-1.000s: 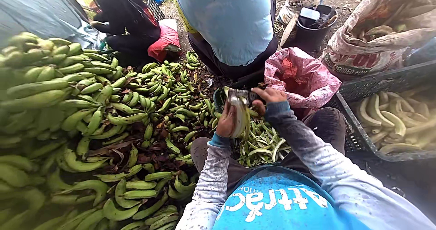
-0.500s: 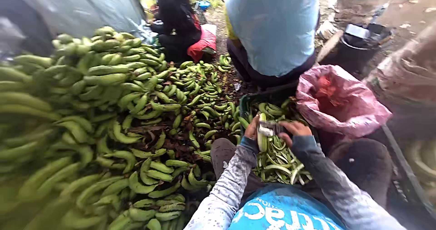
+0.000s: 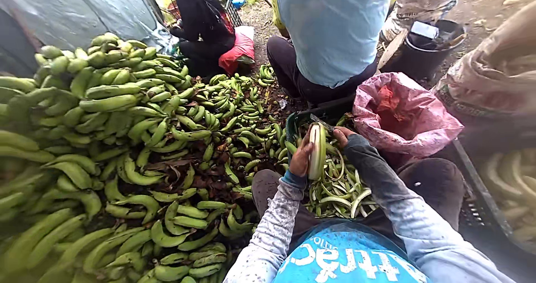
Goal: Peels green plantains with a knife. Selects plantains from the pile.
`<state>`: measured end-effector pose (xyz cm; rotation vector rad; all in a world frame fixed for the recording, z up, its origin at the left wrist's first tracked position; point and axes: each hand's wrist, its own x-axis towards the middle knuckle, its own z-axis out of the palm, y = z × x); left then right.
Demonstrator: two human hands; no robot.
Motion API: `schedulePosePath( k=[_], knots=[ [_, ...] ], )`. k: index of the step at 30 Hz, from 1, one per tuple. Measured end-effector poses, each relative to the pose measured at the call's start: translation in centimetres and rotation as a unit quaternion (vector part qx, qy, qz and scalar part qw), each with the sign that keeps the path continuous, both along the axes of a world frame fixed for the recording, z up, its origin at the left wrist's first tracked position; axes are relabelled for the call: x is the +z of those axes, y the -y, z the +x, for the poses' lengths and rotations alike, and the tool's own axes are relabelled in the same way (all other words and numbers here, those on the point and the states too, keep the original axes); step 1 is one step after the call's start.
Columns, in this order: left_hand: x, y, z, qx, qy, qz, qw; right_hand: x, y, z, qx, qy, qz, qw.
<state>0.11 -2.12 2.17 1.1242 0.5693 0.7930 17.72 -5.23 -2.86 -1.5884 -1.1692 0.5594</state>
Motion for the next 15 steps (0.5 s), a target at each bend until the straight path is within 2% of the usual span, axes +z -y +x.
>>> schedulePosePath(
  k=[1, 2, 3, 5, 7, 8, 10, 13, 15],
  knots=[
    [-0.1, -0.2, -0.4, -0.009, 0.023, -0.008, 1.0, 1.3, -0.4, 0.0, 0.03, -0.101, -0.02, 0.994],
    [-0.2, -0.6, -0.7, -0.004, 0.048, -0.03, 0.998, 2.3, -0.3, 0.2, 0.052, -0.132, -0.034, 0.989],
    [-0.4, -1.1, -1.1, -0.021, 0.072, -0.042, 0.996, 1.9, -0.3, 0.6, 0.06, -0.109, -0.02, 0.992],
    [-0.8, -1.9, -2.1, -0.114, 0.086, -0.026, 0.989, -2.4, -1.4, 1.4, 0.008, -0.049, 0.057, 0.997],
    [-0.6, -1.7, -2.0, -0.18, 0.073, -0.023, 0.981, -3.2, -1.0, 2.7, -0.026, -0.051, -0.016, 0.998],
    [-0.3, -1.6, -1.6, -0.181, 0.068, -0.032, 0.981, -2.9, -0.6, 3.1, -0.042, -0.053, -0.038, 0.997],
    [-0.2, -1.3, -0.7, -0.094, 0.045, -0.084, 0.991, -1.7, 1.1, 3.0, -0.031, -0.001, -0.045, 0.999],
    [0.8, -1.4, 0.5, 0.055, -0.054, -0.176, 0.981, -0.3, 4.4, 1.6, 0.049, 0.159, 0.031, 0.986],
    [0.7, -2.3, 0.4, 0.038, -0.052, -0.256, 0.965, 0.0, 6.2, 1.0, 0.107, 0.244, 0.114, 0.957]
  ],
)
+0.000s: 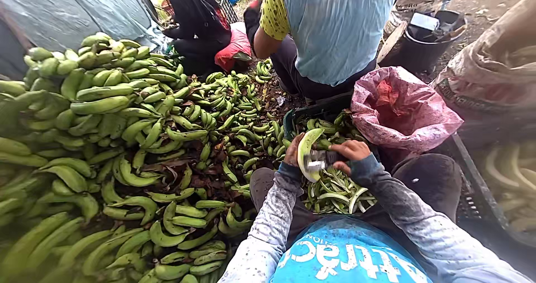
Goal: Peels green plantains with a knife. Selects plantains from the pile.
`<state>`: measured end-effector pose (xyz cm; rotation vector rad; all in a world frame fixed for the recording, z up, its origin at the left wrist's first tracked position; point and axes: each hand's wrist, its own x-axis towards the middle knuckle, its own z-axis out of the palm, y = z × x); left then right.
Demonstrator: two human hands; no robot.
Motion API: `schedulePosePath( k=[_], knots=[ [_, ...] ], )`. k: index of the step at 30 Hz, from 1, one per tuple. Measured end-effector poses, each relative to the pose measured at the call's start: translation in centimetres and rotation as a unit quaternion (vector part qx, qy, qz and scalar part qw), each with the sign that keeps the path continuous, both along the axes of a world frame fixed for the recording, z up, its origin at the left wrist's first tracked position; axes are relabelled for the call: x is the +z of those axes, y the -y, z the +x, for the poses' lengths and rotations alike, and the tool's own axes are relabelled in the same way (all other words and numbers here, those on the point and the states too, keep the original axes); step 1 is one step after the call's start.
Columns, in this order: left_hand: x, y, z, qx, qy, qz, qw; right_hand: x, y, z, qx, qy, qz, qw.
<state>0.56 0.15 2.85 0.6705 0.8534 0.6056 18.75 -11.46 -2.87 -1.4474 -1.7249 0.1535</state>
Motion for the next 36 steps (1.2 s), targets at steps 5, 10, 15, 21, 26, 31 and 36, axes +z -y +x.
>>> schedulePosePath(
  k=[5, 10, 15, 21, 26, 31, 36],
  knots=[
    [-0.9, -0.4, 0.6, -0.012, 0.027, -0.052, 0.998, -0.3, 0.7, -0.7, -0.012, 0.081, 0.084, 0.993],
    [-1.0, 3.5, 2.1, 0.042, 0.09, 0.098, 0.99, 1.7, -3.4, 0.1, -0.138, -0.135, -0.145, 0.97],
    [-1.6, 1.6, 0.3, 0.006, 0.108, 0.104, 0.989, 2.0, -3.5, 1.7, -0.038, -0.236, -0.175, 0.955],
    [0.3, -0.6, 0.4, -0.021, 0.019, 0.034, 0.999, 0.4, -0.3, 1.7, 0.142, 0.029, 0.024, 0.989],
    [-1.6, 2.6, 2.6, 0.068, 0.078, 0.187, 0.977, 0.7, -2.4, 1.5, -0.059, 0.014, 0.04, 0.997],
    [-3.2, 3.3, 1.0, 0.054, 0.154, 0.164, 0.973, 5.6, -4.5, 4.2, -0.159, -0.17, -0.142, 0.962],
    [-3.6, -0.2, -2.6, 0.093, 0.089, 0.11, 0.985, 6.2, -4.2, 7.2, -0.177, -0.096, -0.145, 0.969]
  ],
)
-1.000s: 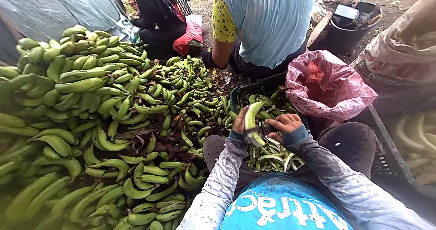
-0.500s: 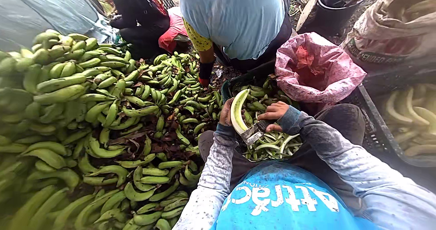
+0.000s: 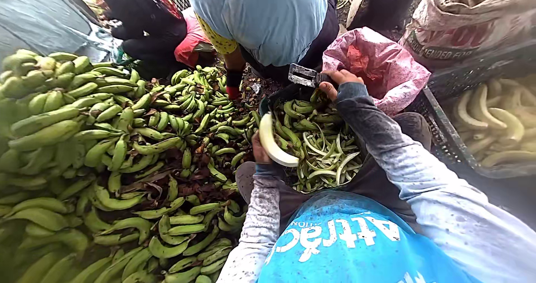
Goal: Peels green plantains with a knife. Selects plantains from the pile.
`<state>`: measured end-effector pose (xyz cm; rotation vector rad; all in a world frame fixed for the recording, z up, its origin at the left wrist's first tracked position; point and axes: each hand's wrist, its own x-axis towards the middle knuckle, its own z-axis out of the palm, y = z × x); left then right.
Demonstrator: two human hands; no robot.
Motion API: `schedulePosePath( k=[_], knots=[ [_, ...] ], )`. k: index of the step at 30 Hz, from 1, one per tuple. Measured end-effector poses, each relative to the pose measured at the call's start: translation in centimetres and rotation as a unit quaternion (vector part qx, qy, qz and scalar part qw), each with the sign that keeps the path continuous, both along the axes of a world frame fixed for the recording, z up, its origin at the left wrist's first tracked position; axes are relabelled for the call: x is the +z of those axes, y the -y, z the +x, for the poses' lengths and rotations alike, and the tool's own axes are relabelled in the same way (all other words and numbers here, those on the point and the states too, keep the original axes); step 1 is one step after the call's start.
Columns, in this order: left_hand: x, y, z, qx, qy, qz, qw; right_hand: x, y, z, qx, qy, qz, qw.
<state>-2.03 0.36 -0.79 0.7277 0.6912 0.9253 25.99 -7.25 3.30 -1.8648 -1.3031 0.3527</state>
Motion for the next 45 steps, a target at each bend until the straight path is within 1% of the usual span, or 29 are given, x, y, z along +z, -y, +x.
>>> schedulePosePath(
  k=[3, 5, 8, 11, 12, 13, 15, 16, 17, 19, 20, 21, 22, 23, 24, 25, 26, 27, 28, 29, 30, 32, 35, 37, 38, 41, 43, 44, 45],
  knots=[
    [-0.6, -2.6, -2.8, 0.142, -0.037, -0.027, 0.989, -2.0, -0.5, 4.2, -0.022, -0.048, -0.034, 0.998],
    [-1.0, -3.1, -3.7, 0.262, -0.065, -0.064, 0.961, -3.6, -0.6, 7.1, -0.048, -0.124, -0.012, 0.991],
    [-2.0, -3.2, -1.9, 0.338, -0.152, -0.139, 0.918, -5.0, -0.4, 10.1, -0.122, -0.233, -0.03, 0.964],
    [-1.6, -2.0, 3.2, 0.308, -0.15, -0.154, 0.927, -1.5, 1.1, 9.7, -0.15, -0.3, -0.176, 0.925],
    [-0.5, -1.2, 5.7, 0.281, -0.13, -0.143, 0.94, -1.8, 1.2, 9.0, -0.175, -0.303, -0.154, 0.924],
    [1.3, 0.2, 8.5, 0.241, -0.107, -0.125, 0.956, -3.8, 1.1, 8.4, -0.218, -0.284, -0.096, 0.929],
    [5.7, 3.8, 13.2, 0.106, -0.071, -0.059, 0.99, -3.5, 2.4, 10.0, -0.145, -0.241, -0.2, 0.939],
    [7.3, 5.3, 14.7, 0.021, -0.062, -0.01, 0.998, -5.1, 2.8, 9.6, -0.173, -0.17, -0.155, 0.958],
    [8.3, 6.0, 15.5, -0.058, -0.05, 0.036, 0.996, -5.2, 3.4, 9.3, -0.175, -0.127, -0.156, 0.964],
    [8.1, 5.2, 16.0, -0.13, -0.064, 0.107, 0.984, -2.7, 4.2, 9.2, -0.147, -0.158, -0.21, 0.954],
    [7.1, 3.9, 15.8, -0.127, -0.106, 0.138, 0.977, -1.4, 4.3, 9.5, -0.116, -0.189, -0.242, 0.944],
    [5.6, 2.2, 15.5, -0.099, -0.165, 0.157, 0.969, -2.0, 3.9, 9.8, -0.11, -0.205, -0.224, 0.947],
    [3.7, 0.2, 14.9, -0.063, -0.227, 0.16, 0.959, -5.7, 2.6, 8.9, -0.188, -0.188, -0.08, 0.961],
    [1.7, -1.8, 14.0, -0.031, -0.284, 0.147, 0.947, -7.2, 1.2, 8.8, -0.211, -0.206, -0.024, 0.955],
    [0.0, -3.6, 13.0, -0.008, -0.34, 0.122, 0.932, -5.9, 0.5, 9.6, -0.168, -0.258, -0.095, 0.947],
    [-1.6, -5.2, 12.1, 0.003, -0.395, 0.098, 0.913, -4.9, -0.3, 10.9, -0.099, -0.252, -0.205, 0.94],
    [-3.1, -6.8, 11.0, -0.006, -0.451, 0.09, 0.888, -6.8, -1.1, 11.0, -0.091, -0.185, -0.219, 0.954],
    [-4.5, -8.3, 9.9, -0.035, -0.511, 0.1, 0.853, -12.1, -2.2, 9.7, -0.179, -0.072, -0.09, 0.977],
    [-5.5, -9.8, 9.2, -0.074, -0.577, 0.129, 0.803, -13.9, -2.9, 9.1, -0.193, -0.06, -0.055, 0.978],
    [-6.3, -11.2, 8.7, -0.119, -0.639, 0.172, 0.74, -12.7, -2.6, 8.5, -0.17, -0.09, -0.075, 0.979],
    [-7.0, -12.4, 8.5, -0.159, -0.694, 0.22, 0.667, -9.4, -1.7, 7.8, -0.128, -0.131, -0.128, 0.975],
    [-8.2, -13.8, 8.4, -0.201, -0.758, 0.299, 0.544, -4.4, -0.8, 7.1, -0.051, -0.134, -0.243, 0.96],
    [-10.1, -15.7, 9.2, -0.241, -0.783, 0.355, 0.451, -4.1, -1.4, 6.0, -0.046, -0.092, -0.254, 0.962],
    [-11.3, -16.8, 10.2, -0.271, -0.788, 0.367, 0.414, -3.3, -1.5, 6.2, -0.033, -0.089, -0.284, 0.954],
    [-11.8, -17.2, 10.4, -0.279, -0.783, 0.377, 0.408, -2.5, -1.5, 6.5, -0.021, -0.095, -0.311, 0.945],
    [-12.5, -17.2, 11.1, -0.278, -0.781, 0.39, 0.4, -2.2, -1.7, 7.2, -0.017, -0.113, -0.322, 0.94],
    [-12.1, -16.9, 10.9, -0.276, -0.767, 0.414, 0.405, -5.0, -2.4, 7.0, -0.062, -0.119, -0.247, 0.96],
    [-11.7, -16.8, 10.6, -0.283, -0.756, 0.429, 0.405, -5.3, -2.7, 7.0, -0.07, -0.125, -0.246, 0.959],
    [-11.0, -16.7, 10.2, -0.293, -0.744, 0.446, 0.402, -3.9, -2.7, 7.3, -0.047, -0.141, -0.292, 0.945]
  ],
)
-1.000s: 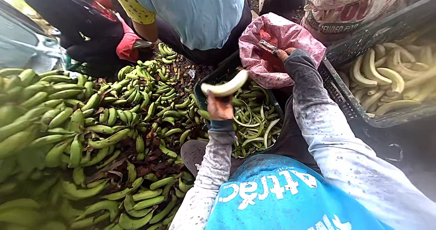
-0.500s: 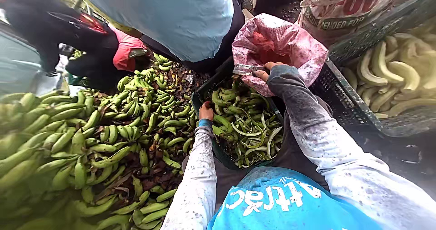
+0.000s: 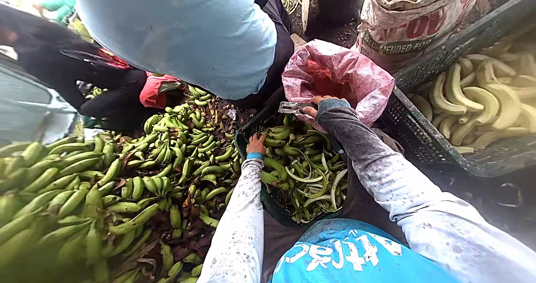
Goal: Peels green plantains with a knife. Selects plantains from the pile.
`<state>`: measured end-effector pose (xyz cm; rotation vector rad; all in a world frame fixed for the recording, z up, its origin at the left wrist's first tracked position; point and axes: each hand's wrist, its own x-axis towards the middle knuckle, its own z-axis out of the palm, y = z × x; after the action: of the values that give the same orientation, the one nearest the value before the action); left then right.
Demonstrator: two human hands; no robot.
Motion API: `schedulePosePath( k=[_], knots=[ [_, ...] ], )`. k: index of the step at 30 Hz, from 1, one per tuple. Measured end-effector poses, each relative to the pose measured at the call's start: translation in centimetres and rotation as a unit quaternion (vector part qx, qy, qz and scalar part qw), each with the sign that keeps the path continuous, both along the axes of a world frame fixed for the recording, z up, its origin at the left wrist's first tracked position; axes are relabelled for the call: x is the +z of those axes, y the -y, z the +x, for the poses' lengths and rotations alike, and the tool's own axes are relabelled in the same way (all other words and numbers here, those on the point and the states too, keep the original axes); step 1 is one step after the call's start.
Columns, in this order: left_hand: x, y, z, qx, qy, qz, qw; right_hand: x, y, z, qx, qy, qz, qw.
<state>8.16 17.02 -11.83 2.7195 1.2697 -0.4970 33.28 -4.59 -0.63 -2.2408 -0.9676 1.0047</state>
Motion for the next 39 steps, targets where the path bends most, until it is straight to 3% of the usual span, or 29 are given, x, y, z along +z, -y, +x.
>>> schedulePosePath(
  k=[1, 4, 6, 7, 8, 9, 10, 12, 13, 15, 17, 19, 21, 22, 25, 31, 35, 37, 39],
  knots=[
    [0.6, 0.0, -0.6, -0.022, 0.006, -0.003, 1.0, 2.2, 0.3, 0.5, 0.038, -0.043, -0.061, 0.996],
    [3.8, 0.9, -2.1, -0.032, 0.067, -0.042, 0.996, 1.2, 1.3, 0.0, 0.009, 0.01, 0.008, 1.0],
    [7.1, 2.4, -2.4, 0.014, 0.133, -0.099, 0.986, -3.8, 0.2, -0.9, -0.075, 0.116, 0.127, 0.982],
    [8.9, 3.6, -2.5, 0.035, 0.189, -0.118, 0.974, -6.8, -1.1, -1.9, -0.157, 0.207, 0.216, 0.941],
    [10.5, 4.6, -2.7, 0.048, 0.271, -0.127, 0.953, -3.1, -0.5, -0.8, -0.098, 0.041, 0.108, 0.988],
    [11.8, 5.4, -2.9, 0.058, 0.371, -0.126, 0.918, -1.3, -0.7, 0.4, -0.08, -0.064, 0.051, 0.993],
    [13.1, 5.9, -2.8, 0.067, 0.478, -0.11, 0.869, -2.1, -0.7, 0.6, -0.102, -0.091, 0.083, 0.987],
    [16.8, 6.2, -2.5, 0.046, 0.63, -0.072, 0.772, -7.8, -1.3, 0.1, -0.176, -0.013, 0.248, 0.953],
    [18.8, 6.6, -2.5, 0.01, 0.655, -0.059, 0.754, -7.9, -1.1, 0.1, -0.189, -0.056, 0.27, 0.942],
    [21.0, 7.9, -2.7, -0.033, 0.616, -0.052, 0.785, -2.9, 1.3, -0.2, -0.166, -0.111, 0.166, 0.966],
    [20.7, 9.1, -3.2, -0.01, 0.499, -0.073, 0.863, 0.6, 3.5, -0.4, -0.091, -0.066, 0.044, 0.993],
    [18.7, 9.2, -4.1, 0.023, 0.37, -0.092, 0.924, 0.1, 4.5, -0.5, -0.049, -0.003, 0.017, 0.999],
    [16.4, 9.4, -5.2, 0.049, 0.267, -0.126, 0.954, -4.5, 3.7, -1.0, -0.105, -0.001, 0.123, 0.987],
    [15.4, 9.7, -5.8, 0.067, 0.229, -0.151, 0.959, -7.5, 2.7, -1.1, -0.142, -0.016, 0.186, 0.972],
    [12.5, 11.5, -6.1, 0.088, 0.162, -0.201, 0.962, -11.3, 0.5, -0.7, -0.169, -0.059, 0.23, 0.957],
    [6.3, 17.8, 0.7, 0.028, 0.037, -0.2, 0.979, -5.2, 2.1, -2.2, -0.079, 0.004, 0.115, 0.99],
    [-0.7, 19.9, 2.0, 0.006, 0.0, -0.095, 0.995, -8.3, 0.8, -2.5, -0.074, 0.036, 0.102, 0.991],
    [-0.9, 19.3, 1.9, 0.0, -0.01, -0.093, 0.996, -8.4, 0.6, -2.1, -0.063, 0.017, 0.07, 0.995],
    [0.4, 18.8, 1.5, 0.005, -0.005, -0.111, 0.994, -10.9, 0.5, -1.8, -0.044, 0.04, 0.097, 0.994]
  ],
)
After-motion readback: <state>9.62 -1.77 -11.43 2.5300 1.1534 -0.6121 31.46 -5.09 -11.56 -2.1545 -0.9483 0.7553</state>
